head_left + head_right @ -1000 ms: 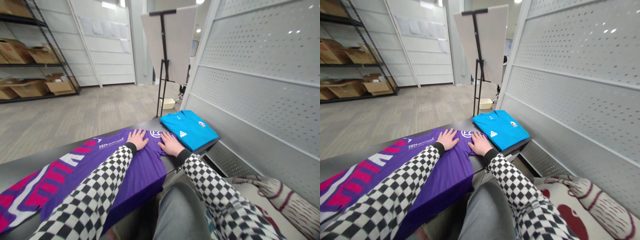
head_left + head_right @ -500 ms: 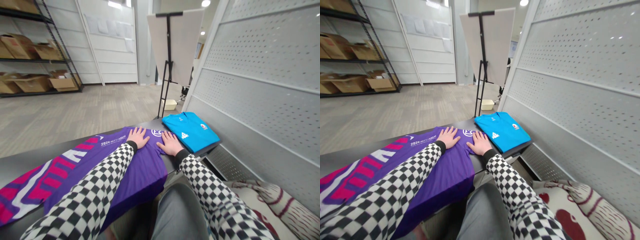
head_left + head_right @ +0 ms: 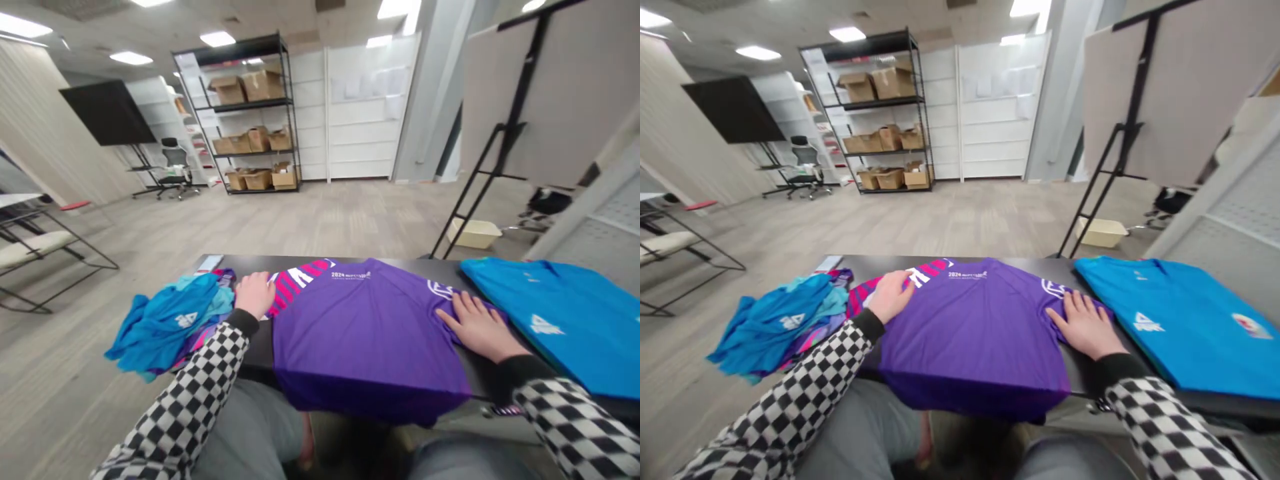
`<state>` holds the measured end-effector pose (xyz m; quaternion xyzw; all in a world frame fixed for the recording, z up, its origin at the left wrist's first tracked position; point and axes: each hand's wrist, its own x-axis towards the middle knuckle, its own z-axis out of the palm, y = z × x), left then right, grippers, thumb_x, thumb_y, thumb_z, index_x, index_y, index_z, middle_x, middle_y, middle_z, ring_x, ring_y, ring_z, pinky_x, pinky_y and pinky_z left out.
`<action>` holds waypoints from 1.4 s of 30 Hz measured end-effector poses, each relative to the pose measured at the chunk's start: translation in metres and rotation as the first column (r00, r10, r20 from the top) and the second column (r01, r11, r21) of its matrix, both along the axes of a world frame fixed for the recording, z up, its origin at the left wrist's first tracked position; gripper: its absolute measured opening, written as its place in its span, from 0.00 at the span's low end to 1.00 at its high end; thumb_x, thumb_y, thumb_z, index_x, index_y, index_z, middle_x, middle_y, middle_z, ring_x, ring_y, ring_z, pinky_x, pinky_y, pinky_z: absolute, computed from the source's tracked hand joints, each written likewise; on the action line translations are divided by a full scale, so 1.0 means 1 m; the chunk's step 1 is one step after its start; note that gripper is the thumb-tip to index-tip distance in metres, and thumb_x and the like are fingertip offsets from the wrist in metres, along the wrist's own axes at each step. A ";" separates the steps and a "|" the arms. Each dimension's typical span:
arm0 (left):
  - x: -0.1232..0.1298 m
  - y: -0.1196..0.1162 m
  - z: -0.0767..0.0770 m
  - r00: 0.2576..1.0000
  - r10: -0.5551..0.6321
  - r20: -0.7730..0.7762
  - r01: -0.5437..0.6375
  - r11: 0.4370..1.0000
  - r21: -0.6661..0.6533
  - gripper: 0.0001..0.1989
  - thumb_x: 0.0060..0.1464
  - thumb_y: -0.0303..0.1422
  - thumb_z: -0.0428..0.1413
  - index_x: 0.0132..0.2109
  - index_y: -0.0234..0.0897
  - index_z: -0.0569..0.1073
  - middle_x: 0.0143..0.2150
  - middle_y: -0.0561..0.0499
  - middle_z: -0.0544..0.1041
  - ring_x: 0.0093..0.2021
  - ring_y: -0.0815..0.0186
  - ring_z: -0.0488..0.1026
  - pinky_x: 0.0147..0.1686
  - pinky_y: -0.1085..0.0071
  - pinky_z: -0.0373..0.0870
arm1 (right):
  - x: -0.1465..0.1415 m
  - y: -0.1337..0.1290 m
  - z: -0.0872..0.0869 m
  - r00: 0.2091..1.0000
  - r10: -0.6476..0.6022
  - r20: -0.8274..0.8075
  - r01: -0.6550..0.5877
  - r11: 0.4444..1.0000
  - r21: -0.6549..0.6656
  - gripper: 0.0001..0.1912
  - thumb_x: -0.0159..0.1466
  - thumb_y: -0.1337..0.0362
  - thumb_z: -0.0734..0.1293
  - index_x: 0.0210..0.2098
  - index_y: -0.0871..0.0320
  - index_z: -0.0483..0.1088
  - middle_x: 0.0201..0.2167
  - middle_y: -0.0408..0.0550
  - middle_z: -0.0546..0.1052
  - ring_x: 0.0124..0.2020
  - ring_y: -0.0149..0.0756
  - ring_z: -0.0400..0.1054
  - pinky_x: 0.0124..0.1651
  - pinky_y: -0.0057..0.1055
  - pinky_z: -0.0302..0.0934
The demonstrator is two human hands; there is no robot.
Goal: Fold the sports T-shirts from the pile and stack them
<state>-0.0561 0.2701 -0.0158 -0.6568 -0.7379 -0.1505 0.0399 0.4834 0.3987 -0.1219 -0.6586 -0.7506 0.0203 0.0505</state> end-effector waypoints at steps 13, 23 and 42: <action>-0.172 0.007 0.011 0.956 0.285 -0.070 -0.288 0.865 -0.411 0.15 0.53 0.35 0.67 0.47 0.35 0.85 0.56 0.26 0.87 0.59 0.34 0.83 0.57 0.47 0.79 | -0.003 -0.006 0.086 0.994 0.104 0.035 -0.108 0.981 0.162 0.45 0.79 0.39 0.58 0.81 0.64 0.64 0.82 0.73 0.61 0.84 0.73 0.52 0.79 0.76 0.50; -0.182 0.009 0.032 0.957 0.225 0.184 -0.183 0.958 -0.220 0.02 0.59 0.29 0.63 0.39 0.38 0.76 0.36 0.40 0.84 0.37 0.50 0.82 0.42 0.57 0.77 | -0.062 -0.110 0.086 0.884 0.420 -0.205 -0.349 0.884 0.310 0.28 0.78 0.50 0.63 0.66 0.60 0.80 0.61 0.64 0.85 0.62 0.62 0.82 0.69 0.59 0.74; 0.002 -0.221 -0.101 0.432 0.134 0.892 -0.211 0.976 -0.045 0.23 0.57 0.55 0.67 0.41 0.39 0.86 0.38 0.42 0.89 0.36 0.56 0.84 0.37 0.62 0.79 | -0.136 -0.228 0.062 0.686 0.564 -0.460 -0.370 0.814 0.448 0.12 0.79 0.61 0.68 0.55 0.50 0.84 0.55 0.53 0.88 0.57 0.51 0.84 0.64 0.53 0.78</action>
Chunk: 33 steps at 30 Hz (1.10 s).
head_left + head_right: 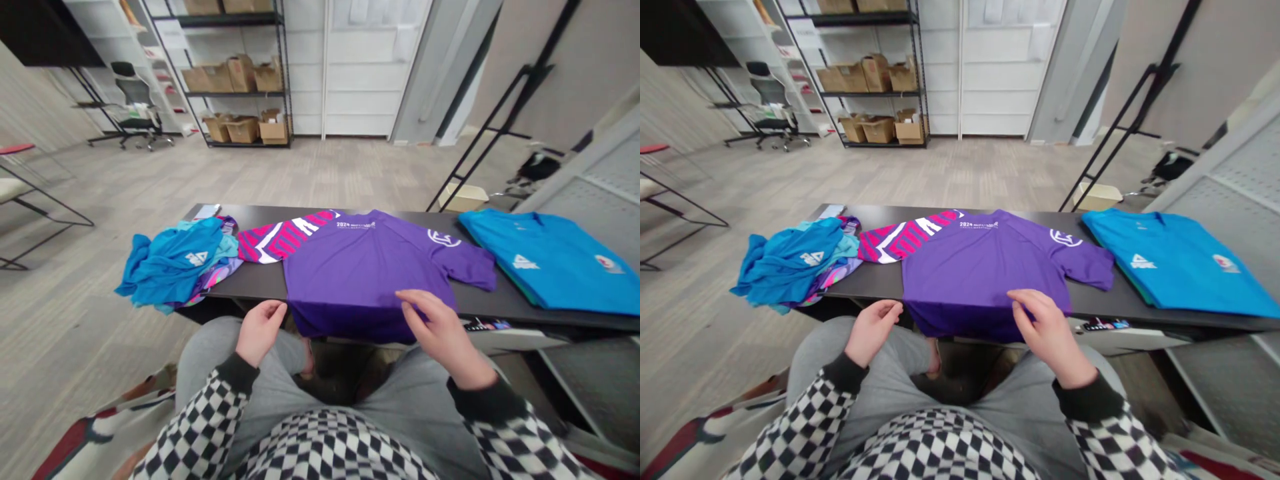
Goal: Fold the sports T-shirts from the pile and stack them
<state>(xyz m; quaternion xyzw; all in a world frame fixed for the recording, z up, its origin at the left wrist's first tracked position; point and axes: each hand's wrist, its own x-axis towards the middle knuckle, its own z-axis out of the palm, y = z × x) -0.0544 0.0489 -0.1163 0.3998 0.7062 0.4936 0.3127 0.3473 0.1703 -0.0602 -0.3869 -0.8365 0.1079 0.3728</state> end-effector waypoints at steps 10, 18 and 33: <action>0.005 0.004 -0.010 0.937 -0.047 -0.346 0.024 0.997 -0.072 0.16 0.64 0.50 0.67 0.41 0.44 0.88 0.38 0.47 0.89 0.39 0.57 0.86 0.43 0.63 0.77 | -0.042 -0.045 -0.047 0.966 0.088 -0.243 -0.083 0.996 0.030 0.15 0.76 0.70 0.67 0.53 0.49 0.84 0.50 0.51 0.88 0.53 0.48 0.84 0.61 0.51 0.79; 0.011 0.008 -0.009 0.981 -0.022 -0.193 0.035 0.997 0.065 0.15 0.64 0.47 0.64 0.35 0.42 0.82 0.30 0.51 0.81 0.30 0.62 0.76 0.35 0.67 0.69 | -0.067 -0.084 -0.093 0.937 0.265 -0.227 -0.300 0.944 -0.135 0.17 0.76 0.71 0.65 0.52 0.48 0.84 0.46 0.51 0.87 0.48 0.47 0.84 0.52 0.48 0.83; 0.009 0.009 -0.018 1.000 0.003 0.018 -0.004 0.997 0.071 0.18 0.56 0.51 0.69 0.37 0.40 0.82 0.34 0.49 0.84 0.35 0.60 0.78 0.41 0.64 0.74 | -0.074 -0.079 -0.109 0.948 0.250 -0.197 -0.285 0.941 -0.181 0.16 0.74 0.71 0.64 0.47 0.50 0.83 0.43 0.51 0.87 0.45 0.46 0.85 0.51 0.46 0.83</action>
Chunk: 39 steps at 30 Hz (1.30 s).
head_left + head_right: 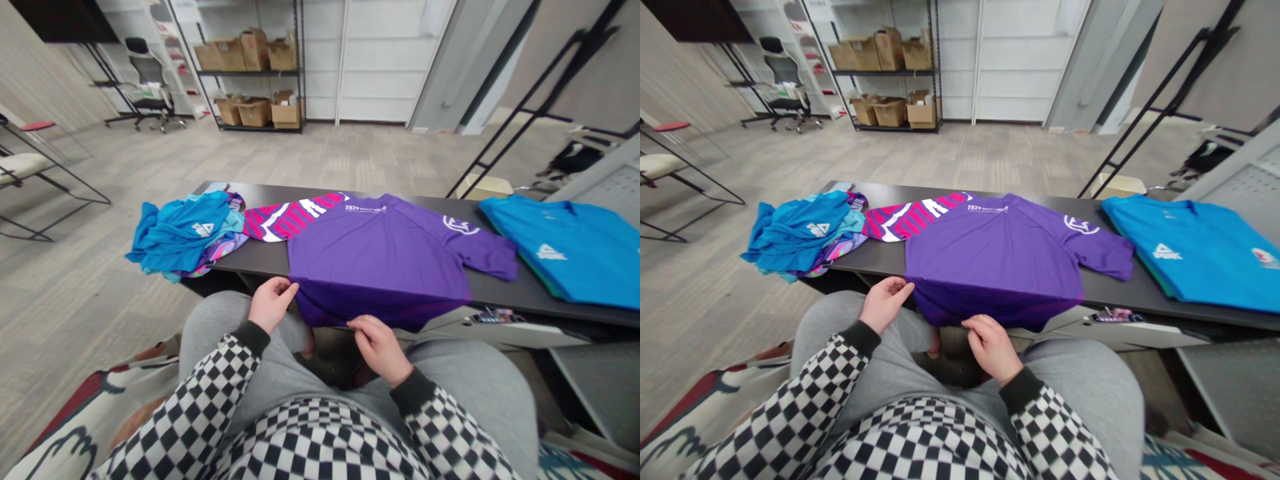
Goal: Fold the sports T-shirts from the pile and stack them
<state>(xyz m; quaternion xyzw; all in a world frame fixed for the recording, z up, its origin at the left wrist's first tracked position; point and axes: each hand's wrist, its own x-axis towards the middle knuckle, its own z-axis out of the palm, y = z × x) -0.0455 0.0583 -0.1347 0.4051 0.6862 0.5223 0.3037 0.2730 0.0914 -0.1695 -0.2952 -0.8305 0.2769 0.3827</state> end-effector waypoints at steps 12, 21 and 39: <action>-0.003 0.002 -0.006 0.988 0.015 0.152 -0.018 1.000 0.018 0.22 0.52 0.54 0.70 0.36 0.40 0.81 0.34 0.48 0.83 0.35 0.62 0.78 0.41 0.66 0.74 | -0.073 0.082 0.131 0.983 0.022 0.181 -0.041 0.994 0.102 0.21 0.78 0.65 0.62 0.61 0.51 0.84 0.58 0.54 0.86 0.62 0.53 0.79 0.71 0.53 0.72; -0.006 -0.001 -0.016 0.990 0.005 0.140 -0.004 1.000 -0.006 0.19 0.57 0.53 0.66 0.36 0.41 0.79 0.32 0.50 0.80 0.34 0.61 0.75 0.38 0.66 0.72 | -0.191 0.199 0.117 0.708 0.007 0.706 -0.045 0.998 0.036 0.36 0.84 0.45 0.56 0.84 0.55 0.58 0.87 0.57 0.54 0.86 0.63 0.47 0.84 0.71 0.41; -0.003 -0.031 0.003 0.974 0.012 0.227 -0.013 1.000 0.005 0.14 0.66 0.45 0.58 0.34 0.44 0.73 0.31 0.54 0.70 0.33 0.62 0.68 0.34 0.67 0.67 | -0.185 0.209 0.103 0.736 -0.040 0.675 -0.007 0.998 0.066 0.39 0.84 0.45 0.54 0.86 0.58 0.53 0.88 0.56 0.50 0.87 0.60 0.46 0.86 0.67 0.38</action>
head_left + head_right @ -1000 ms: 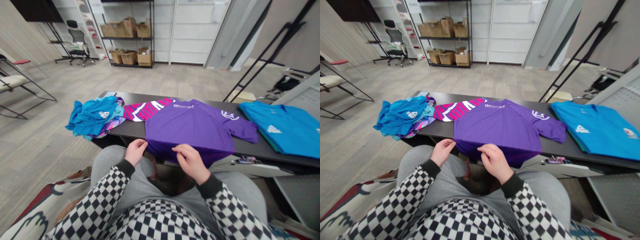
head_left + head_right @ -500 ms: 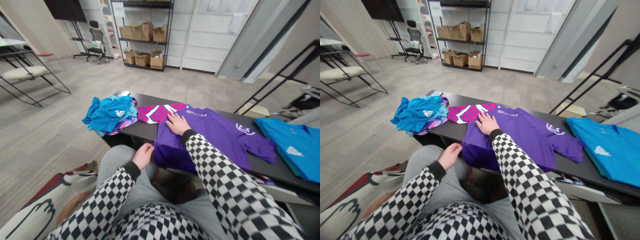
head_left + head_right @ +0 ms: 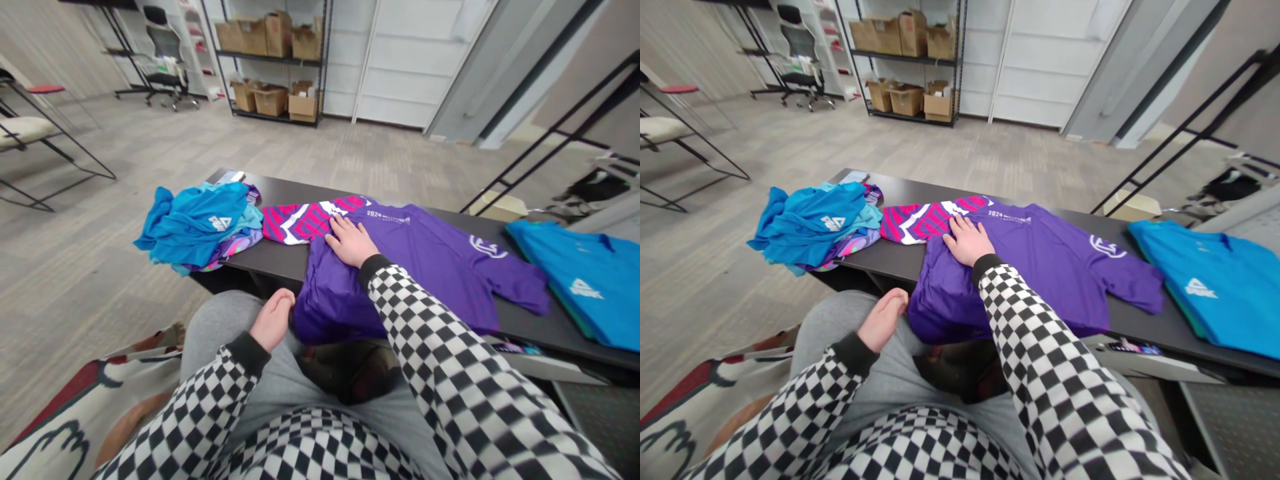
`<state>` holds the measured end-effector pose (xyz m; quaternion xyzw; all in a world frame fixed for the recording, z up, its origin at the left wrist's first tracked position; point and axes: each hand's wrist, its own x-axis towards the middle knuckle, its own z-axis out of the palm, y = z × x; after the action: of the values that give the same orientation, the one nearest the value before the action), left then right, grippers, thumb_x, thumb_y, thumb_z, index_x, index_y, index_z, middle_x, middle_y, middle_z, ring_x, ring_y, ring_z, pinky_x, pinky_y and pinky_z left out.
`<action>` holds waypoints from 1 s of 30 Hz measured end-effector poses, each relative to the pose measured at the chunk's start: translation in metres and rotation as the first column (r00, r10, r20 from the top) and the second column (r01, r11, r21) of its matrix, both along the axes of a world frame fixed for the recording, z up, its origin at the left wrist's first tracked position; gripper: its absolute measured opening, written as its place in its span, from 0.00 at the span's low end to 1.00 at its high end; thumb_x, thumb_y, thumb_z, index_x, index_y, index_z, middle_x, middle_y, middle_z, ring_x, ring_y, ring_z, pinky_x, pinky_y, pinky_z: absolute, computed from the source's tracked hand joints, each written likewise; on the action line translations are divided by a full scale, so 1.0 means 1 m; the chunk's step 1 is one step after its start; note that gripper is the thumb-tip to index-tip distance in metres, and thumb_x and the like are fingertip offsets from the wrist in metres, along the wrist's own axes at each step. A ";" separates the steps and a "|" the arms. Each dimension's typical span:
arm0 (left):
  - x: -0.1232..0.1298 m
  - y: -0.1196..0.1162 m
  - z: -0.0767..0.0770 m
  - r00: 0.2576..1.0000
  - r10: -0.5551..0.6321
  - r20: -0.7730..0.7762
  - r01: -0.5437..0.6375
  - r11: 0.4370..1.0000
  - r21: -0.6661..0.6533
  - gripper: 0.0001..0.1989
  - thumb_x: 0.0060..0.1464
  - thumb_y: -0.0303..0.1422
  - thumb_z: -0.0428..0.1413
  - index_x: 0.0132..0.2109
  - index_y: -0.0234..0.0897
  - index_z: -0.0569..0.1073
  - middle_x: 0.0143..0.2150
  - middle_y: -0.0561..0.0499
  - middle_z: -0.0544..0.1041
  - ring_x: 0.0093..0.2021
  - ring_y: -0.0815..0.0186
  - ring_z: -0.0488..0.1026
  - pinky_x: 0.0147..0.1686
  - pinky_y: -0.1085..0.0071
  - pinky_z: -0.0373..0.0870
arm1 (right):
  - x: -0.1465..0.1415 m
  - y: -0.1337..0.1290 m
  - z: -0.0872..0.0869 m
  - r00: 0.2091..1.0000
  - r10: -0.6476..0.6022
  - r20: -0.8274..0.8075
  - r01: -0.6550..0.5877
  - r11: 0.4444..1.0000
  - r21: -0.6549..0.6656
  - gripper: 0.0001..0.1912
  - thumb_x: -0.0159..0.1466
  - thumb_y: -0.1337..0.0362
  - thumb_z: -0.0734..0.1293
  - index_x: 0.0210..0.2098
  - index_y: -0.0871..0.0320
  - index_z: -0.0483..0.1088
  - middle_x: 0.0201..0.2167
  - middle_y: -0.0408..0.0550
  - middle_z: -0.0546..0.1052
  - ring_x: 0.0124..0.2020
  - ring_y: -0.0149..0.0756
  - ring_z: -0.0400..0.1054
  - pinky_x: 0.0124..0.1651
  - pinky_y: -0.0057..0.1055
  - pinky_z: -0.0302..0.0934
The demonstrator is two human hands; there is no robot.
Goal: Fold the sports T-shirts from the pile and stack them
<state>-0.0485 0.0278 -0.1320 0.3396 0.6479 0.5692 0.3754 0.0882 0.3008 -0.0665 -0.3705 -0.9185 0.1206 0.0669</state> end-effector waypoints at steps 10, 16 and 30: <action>-0.005 0.009 0.000 0.998 -0.005 -0.067 0.004 1.000 -0.007 0.22 0.64 0.55 0.61 0.34 0.42 0.75 0.30 0.54 0.72 0.33 0.63 0.68 0.37 0.68 0.67 | 0.002 0.001 -0.001 0.999 -0.007 -0.042 0.007 1.000 -0.006 0.37 0.82 0.53 0.58 0.84 0.62 0.58 0.87 0.57 0.54 0.87 0.62 0.47 0.86 0.65 0.39; -0.011 0.006 -0.006 0.956 -0.139 -0.257 0.075 0.967 -0.244 0.17 0.66 0.44 0.59 0.30 0.43 0.70 0.25 0.57 0.67 0.28 0.65 0.64 0.32 0.67 0.58 | 0.002 0.003 -0.001 0.998 -0.022 -0.057 0.021 1.000 -0.015 0.37 0.80 0.55 0.59 0.84 0.62 0.58 0.86 0.57 0.55 0.87 0.61 0.48 0.86 0.64 0.41; 0.009 0.028 -0.013 0.987 -0.144 -0.075 0.133 0.981 -0.139 0.07 0.61 0.36 0.64 0.42 0.38 0.82 0.34 0.48 0.83 0.39 0.58 0.80 0.45 0.65 0.76 | -0.032 0.027 0.061 0.998 0.021 0.065 -0.031 0.986 0.163 0.22 0.80 0.59 0.59 0.61 0.63 0.80 0.60 0.65 0.85 0.65 0.57 0.77 0.78 0.54 0.57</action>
<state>-0.0397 0.0561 -0.1447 0.3818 0.6748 0.4820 0.4081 0.0562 0.3279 -0.0052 -0.3555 -0.9317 0.0340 0.0665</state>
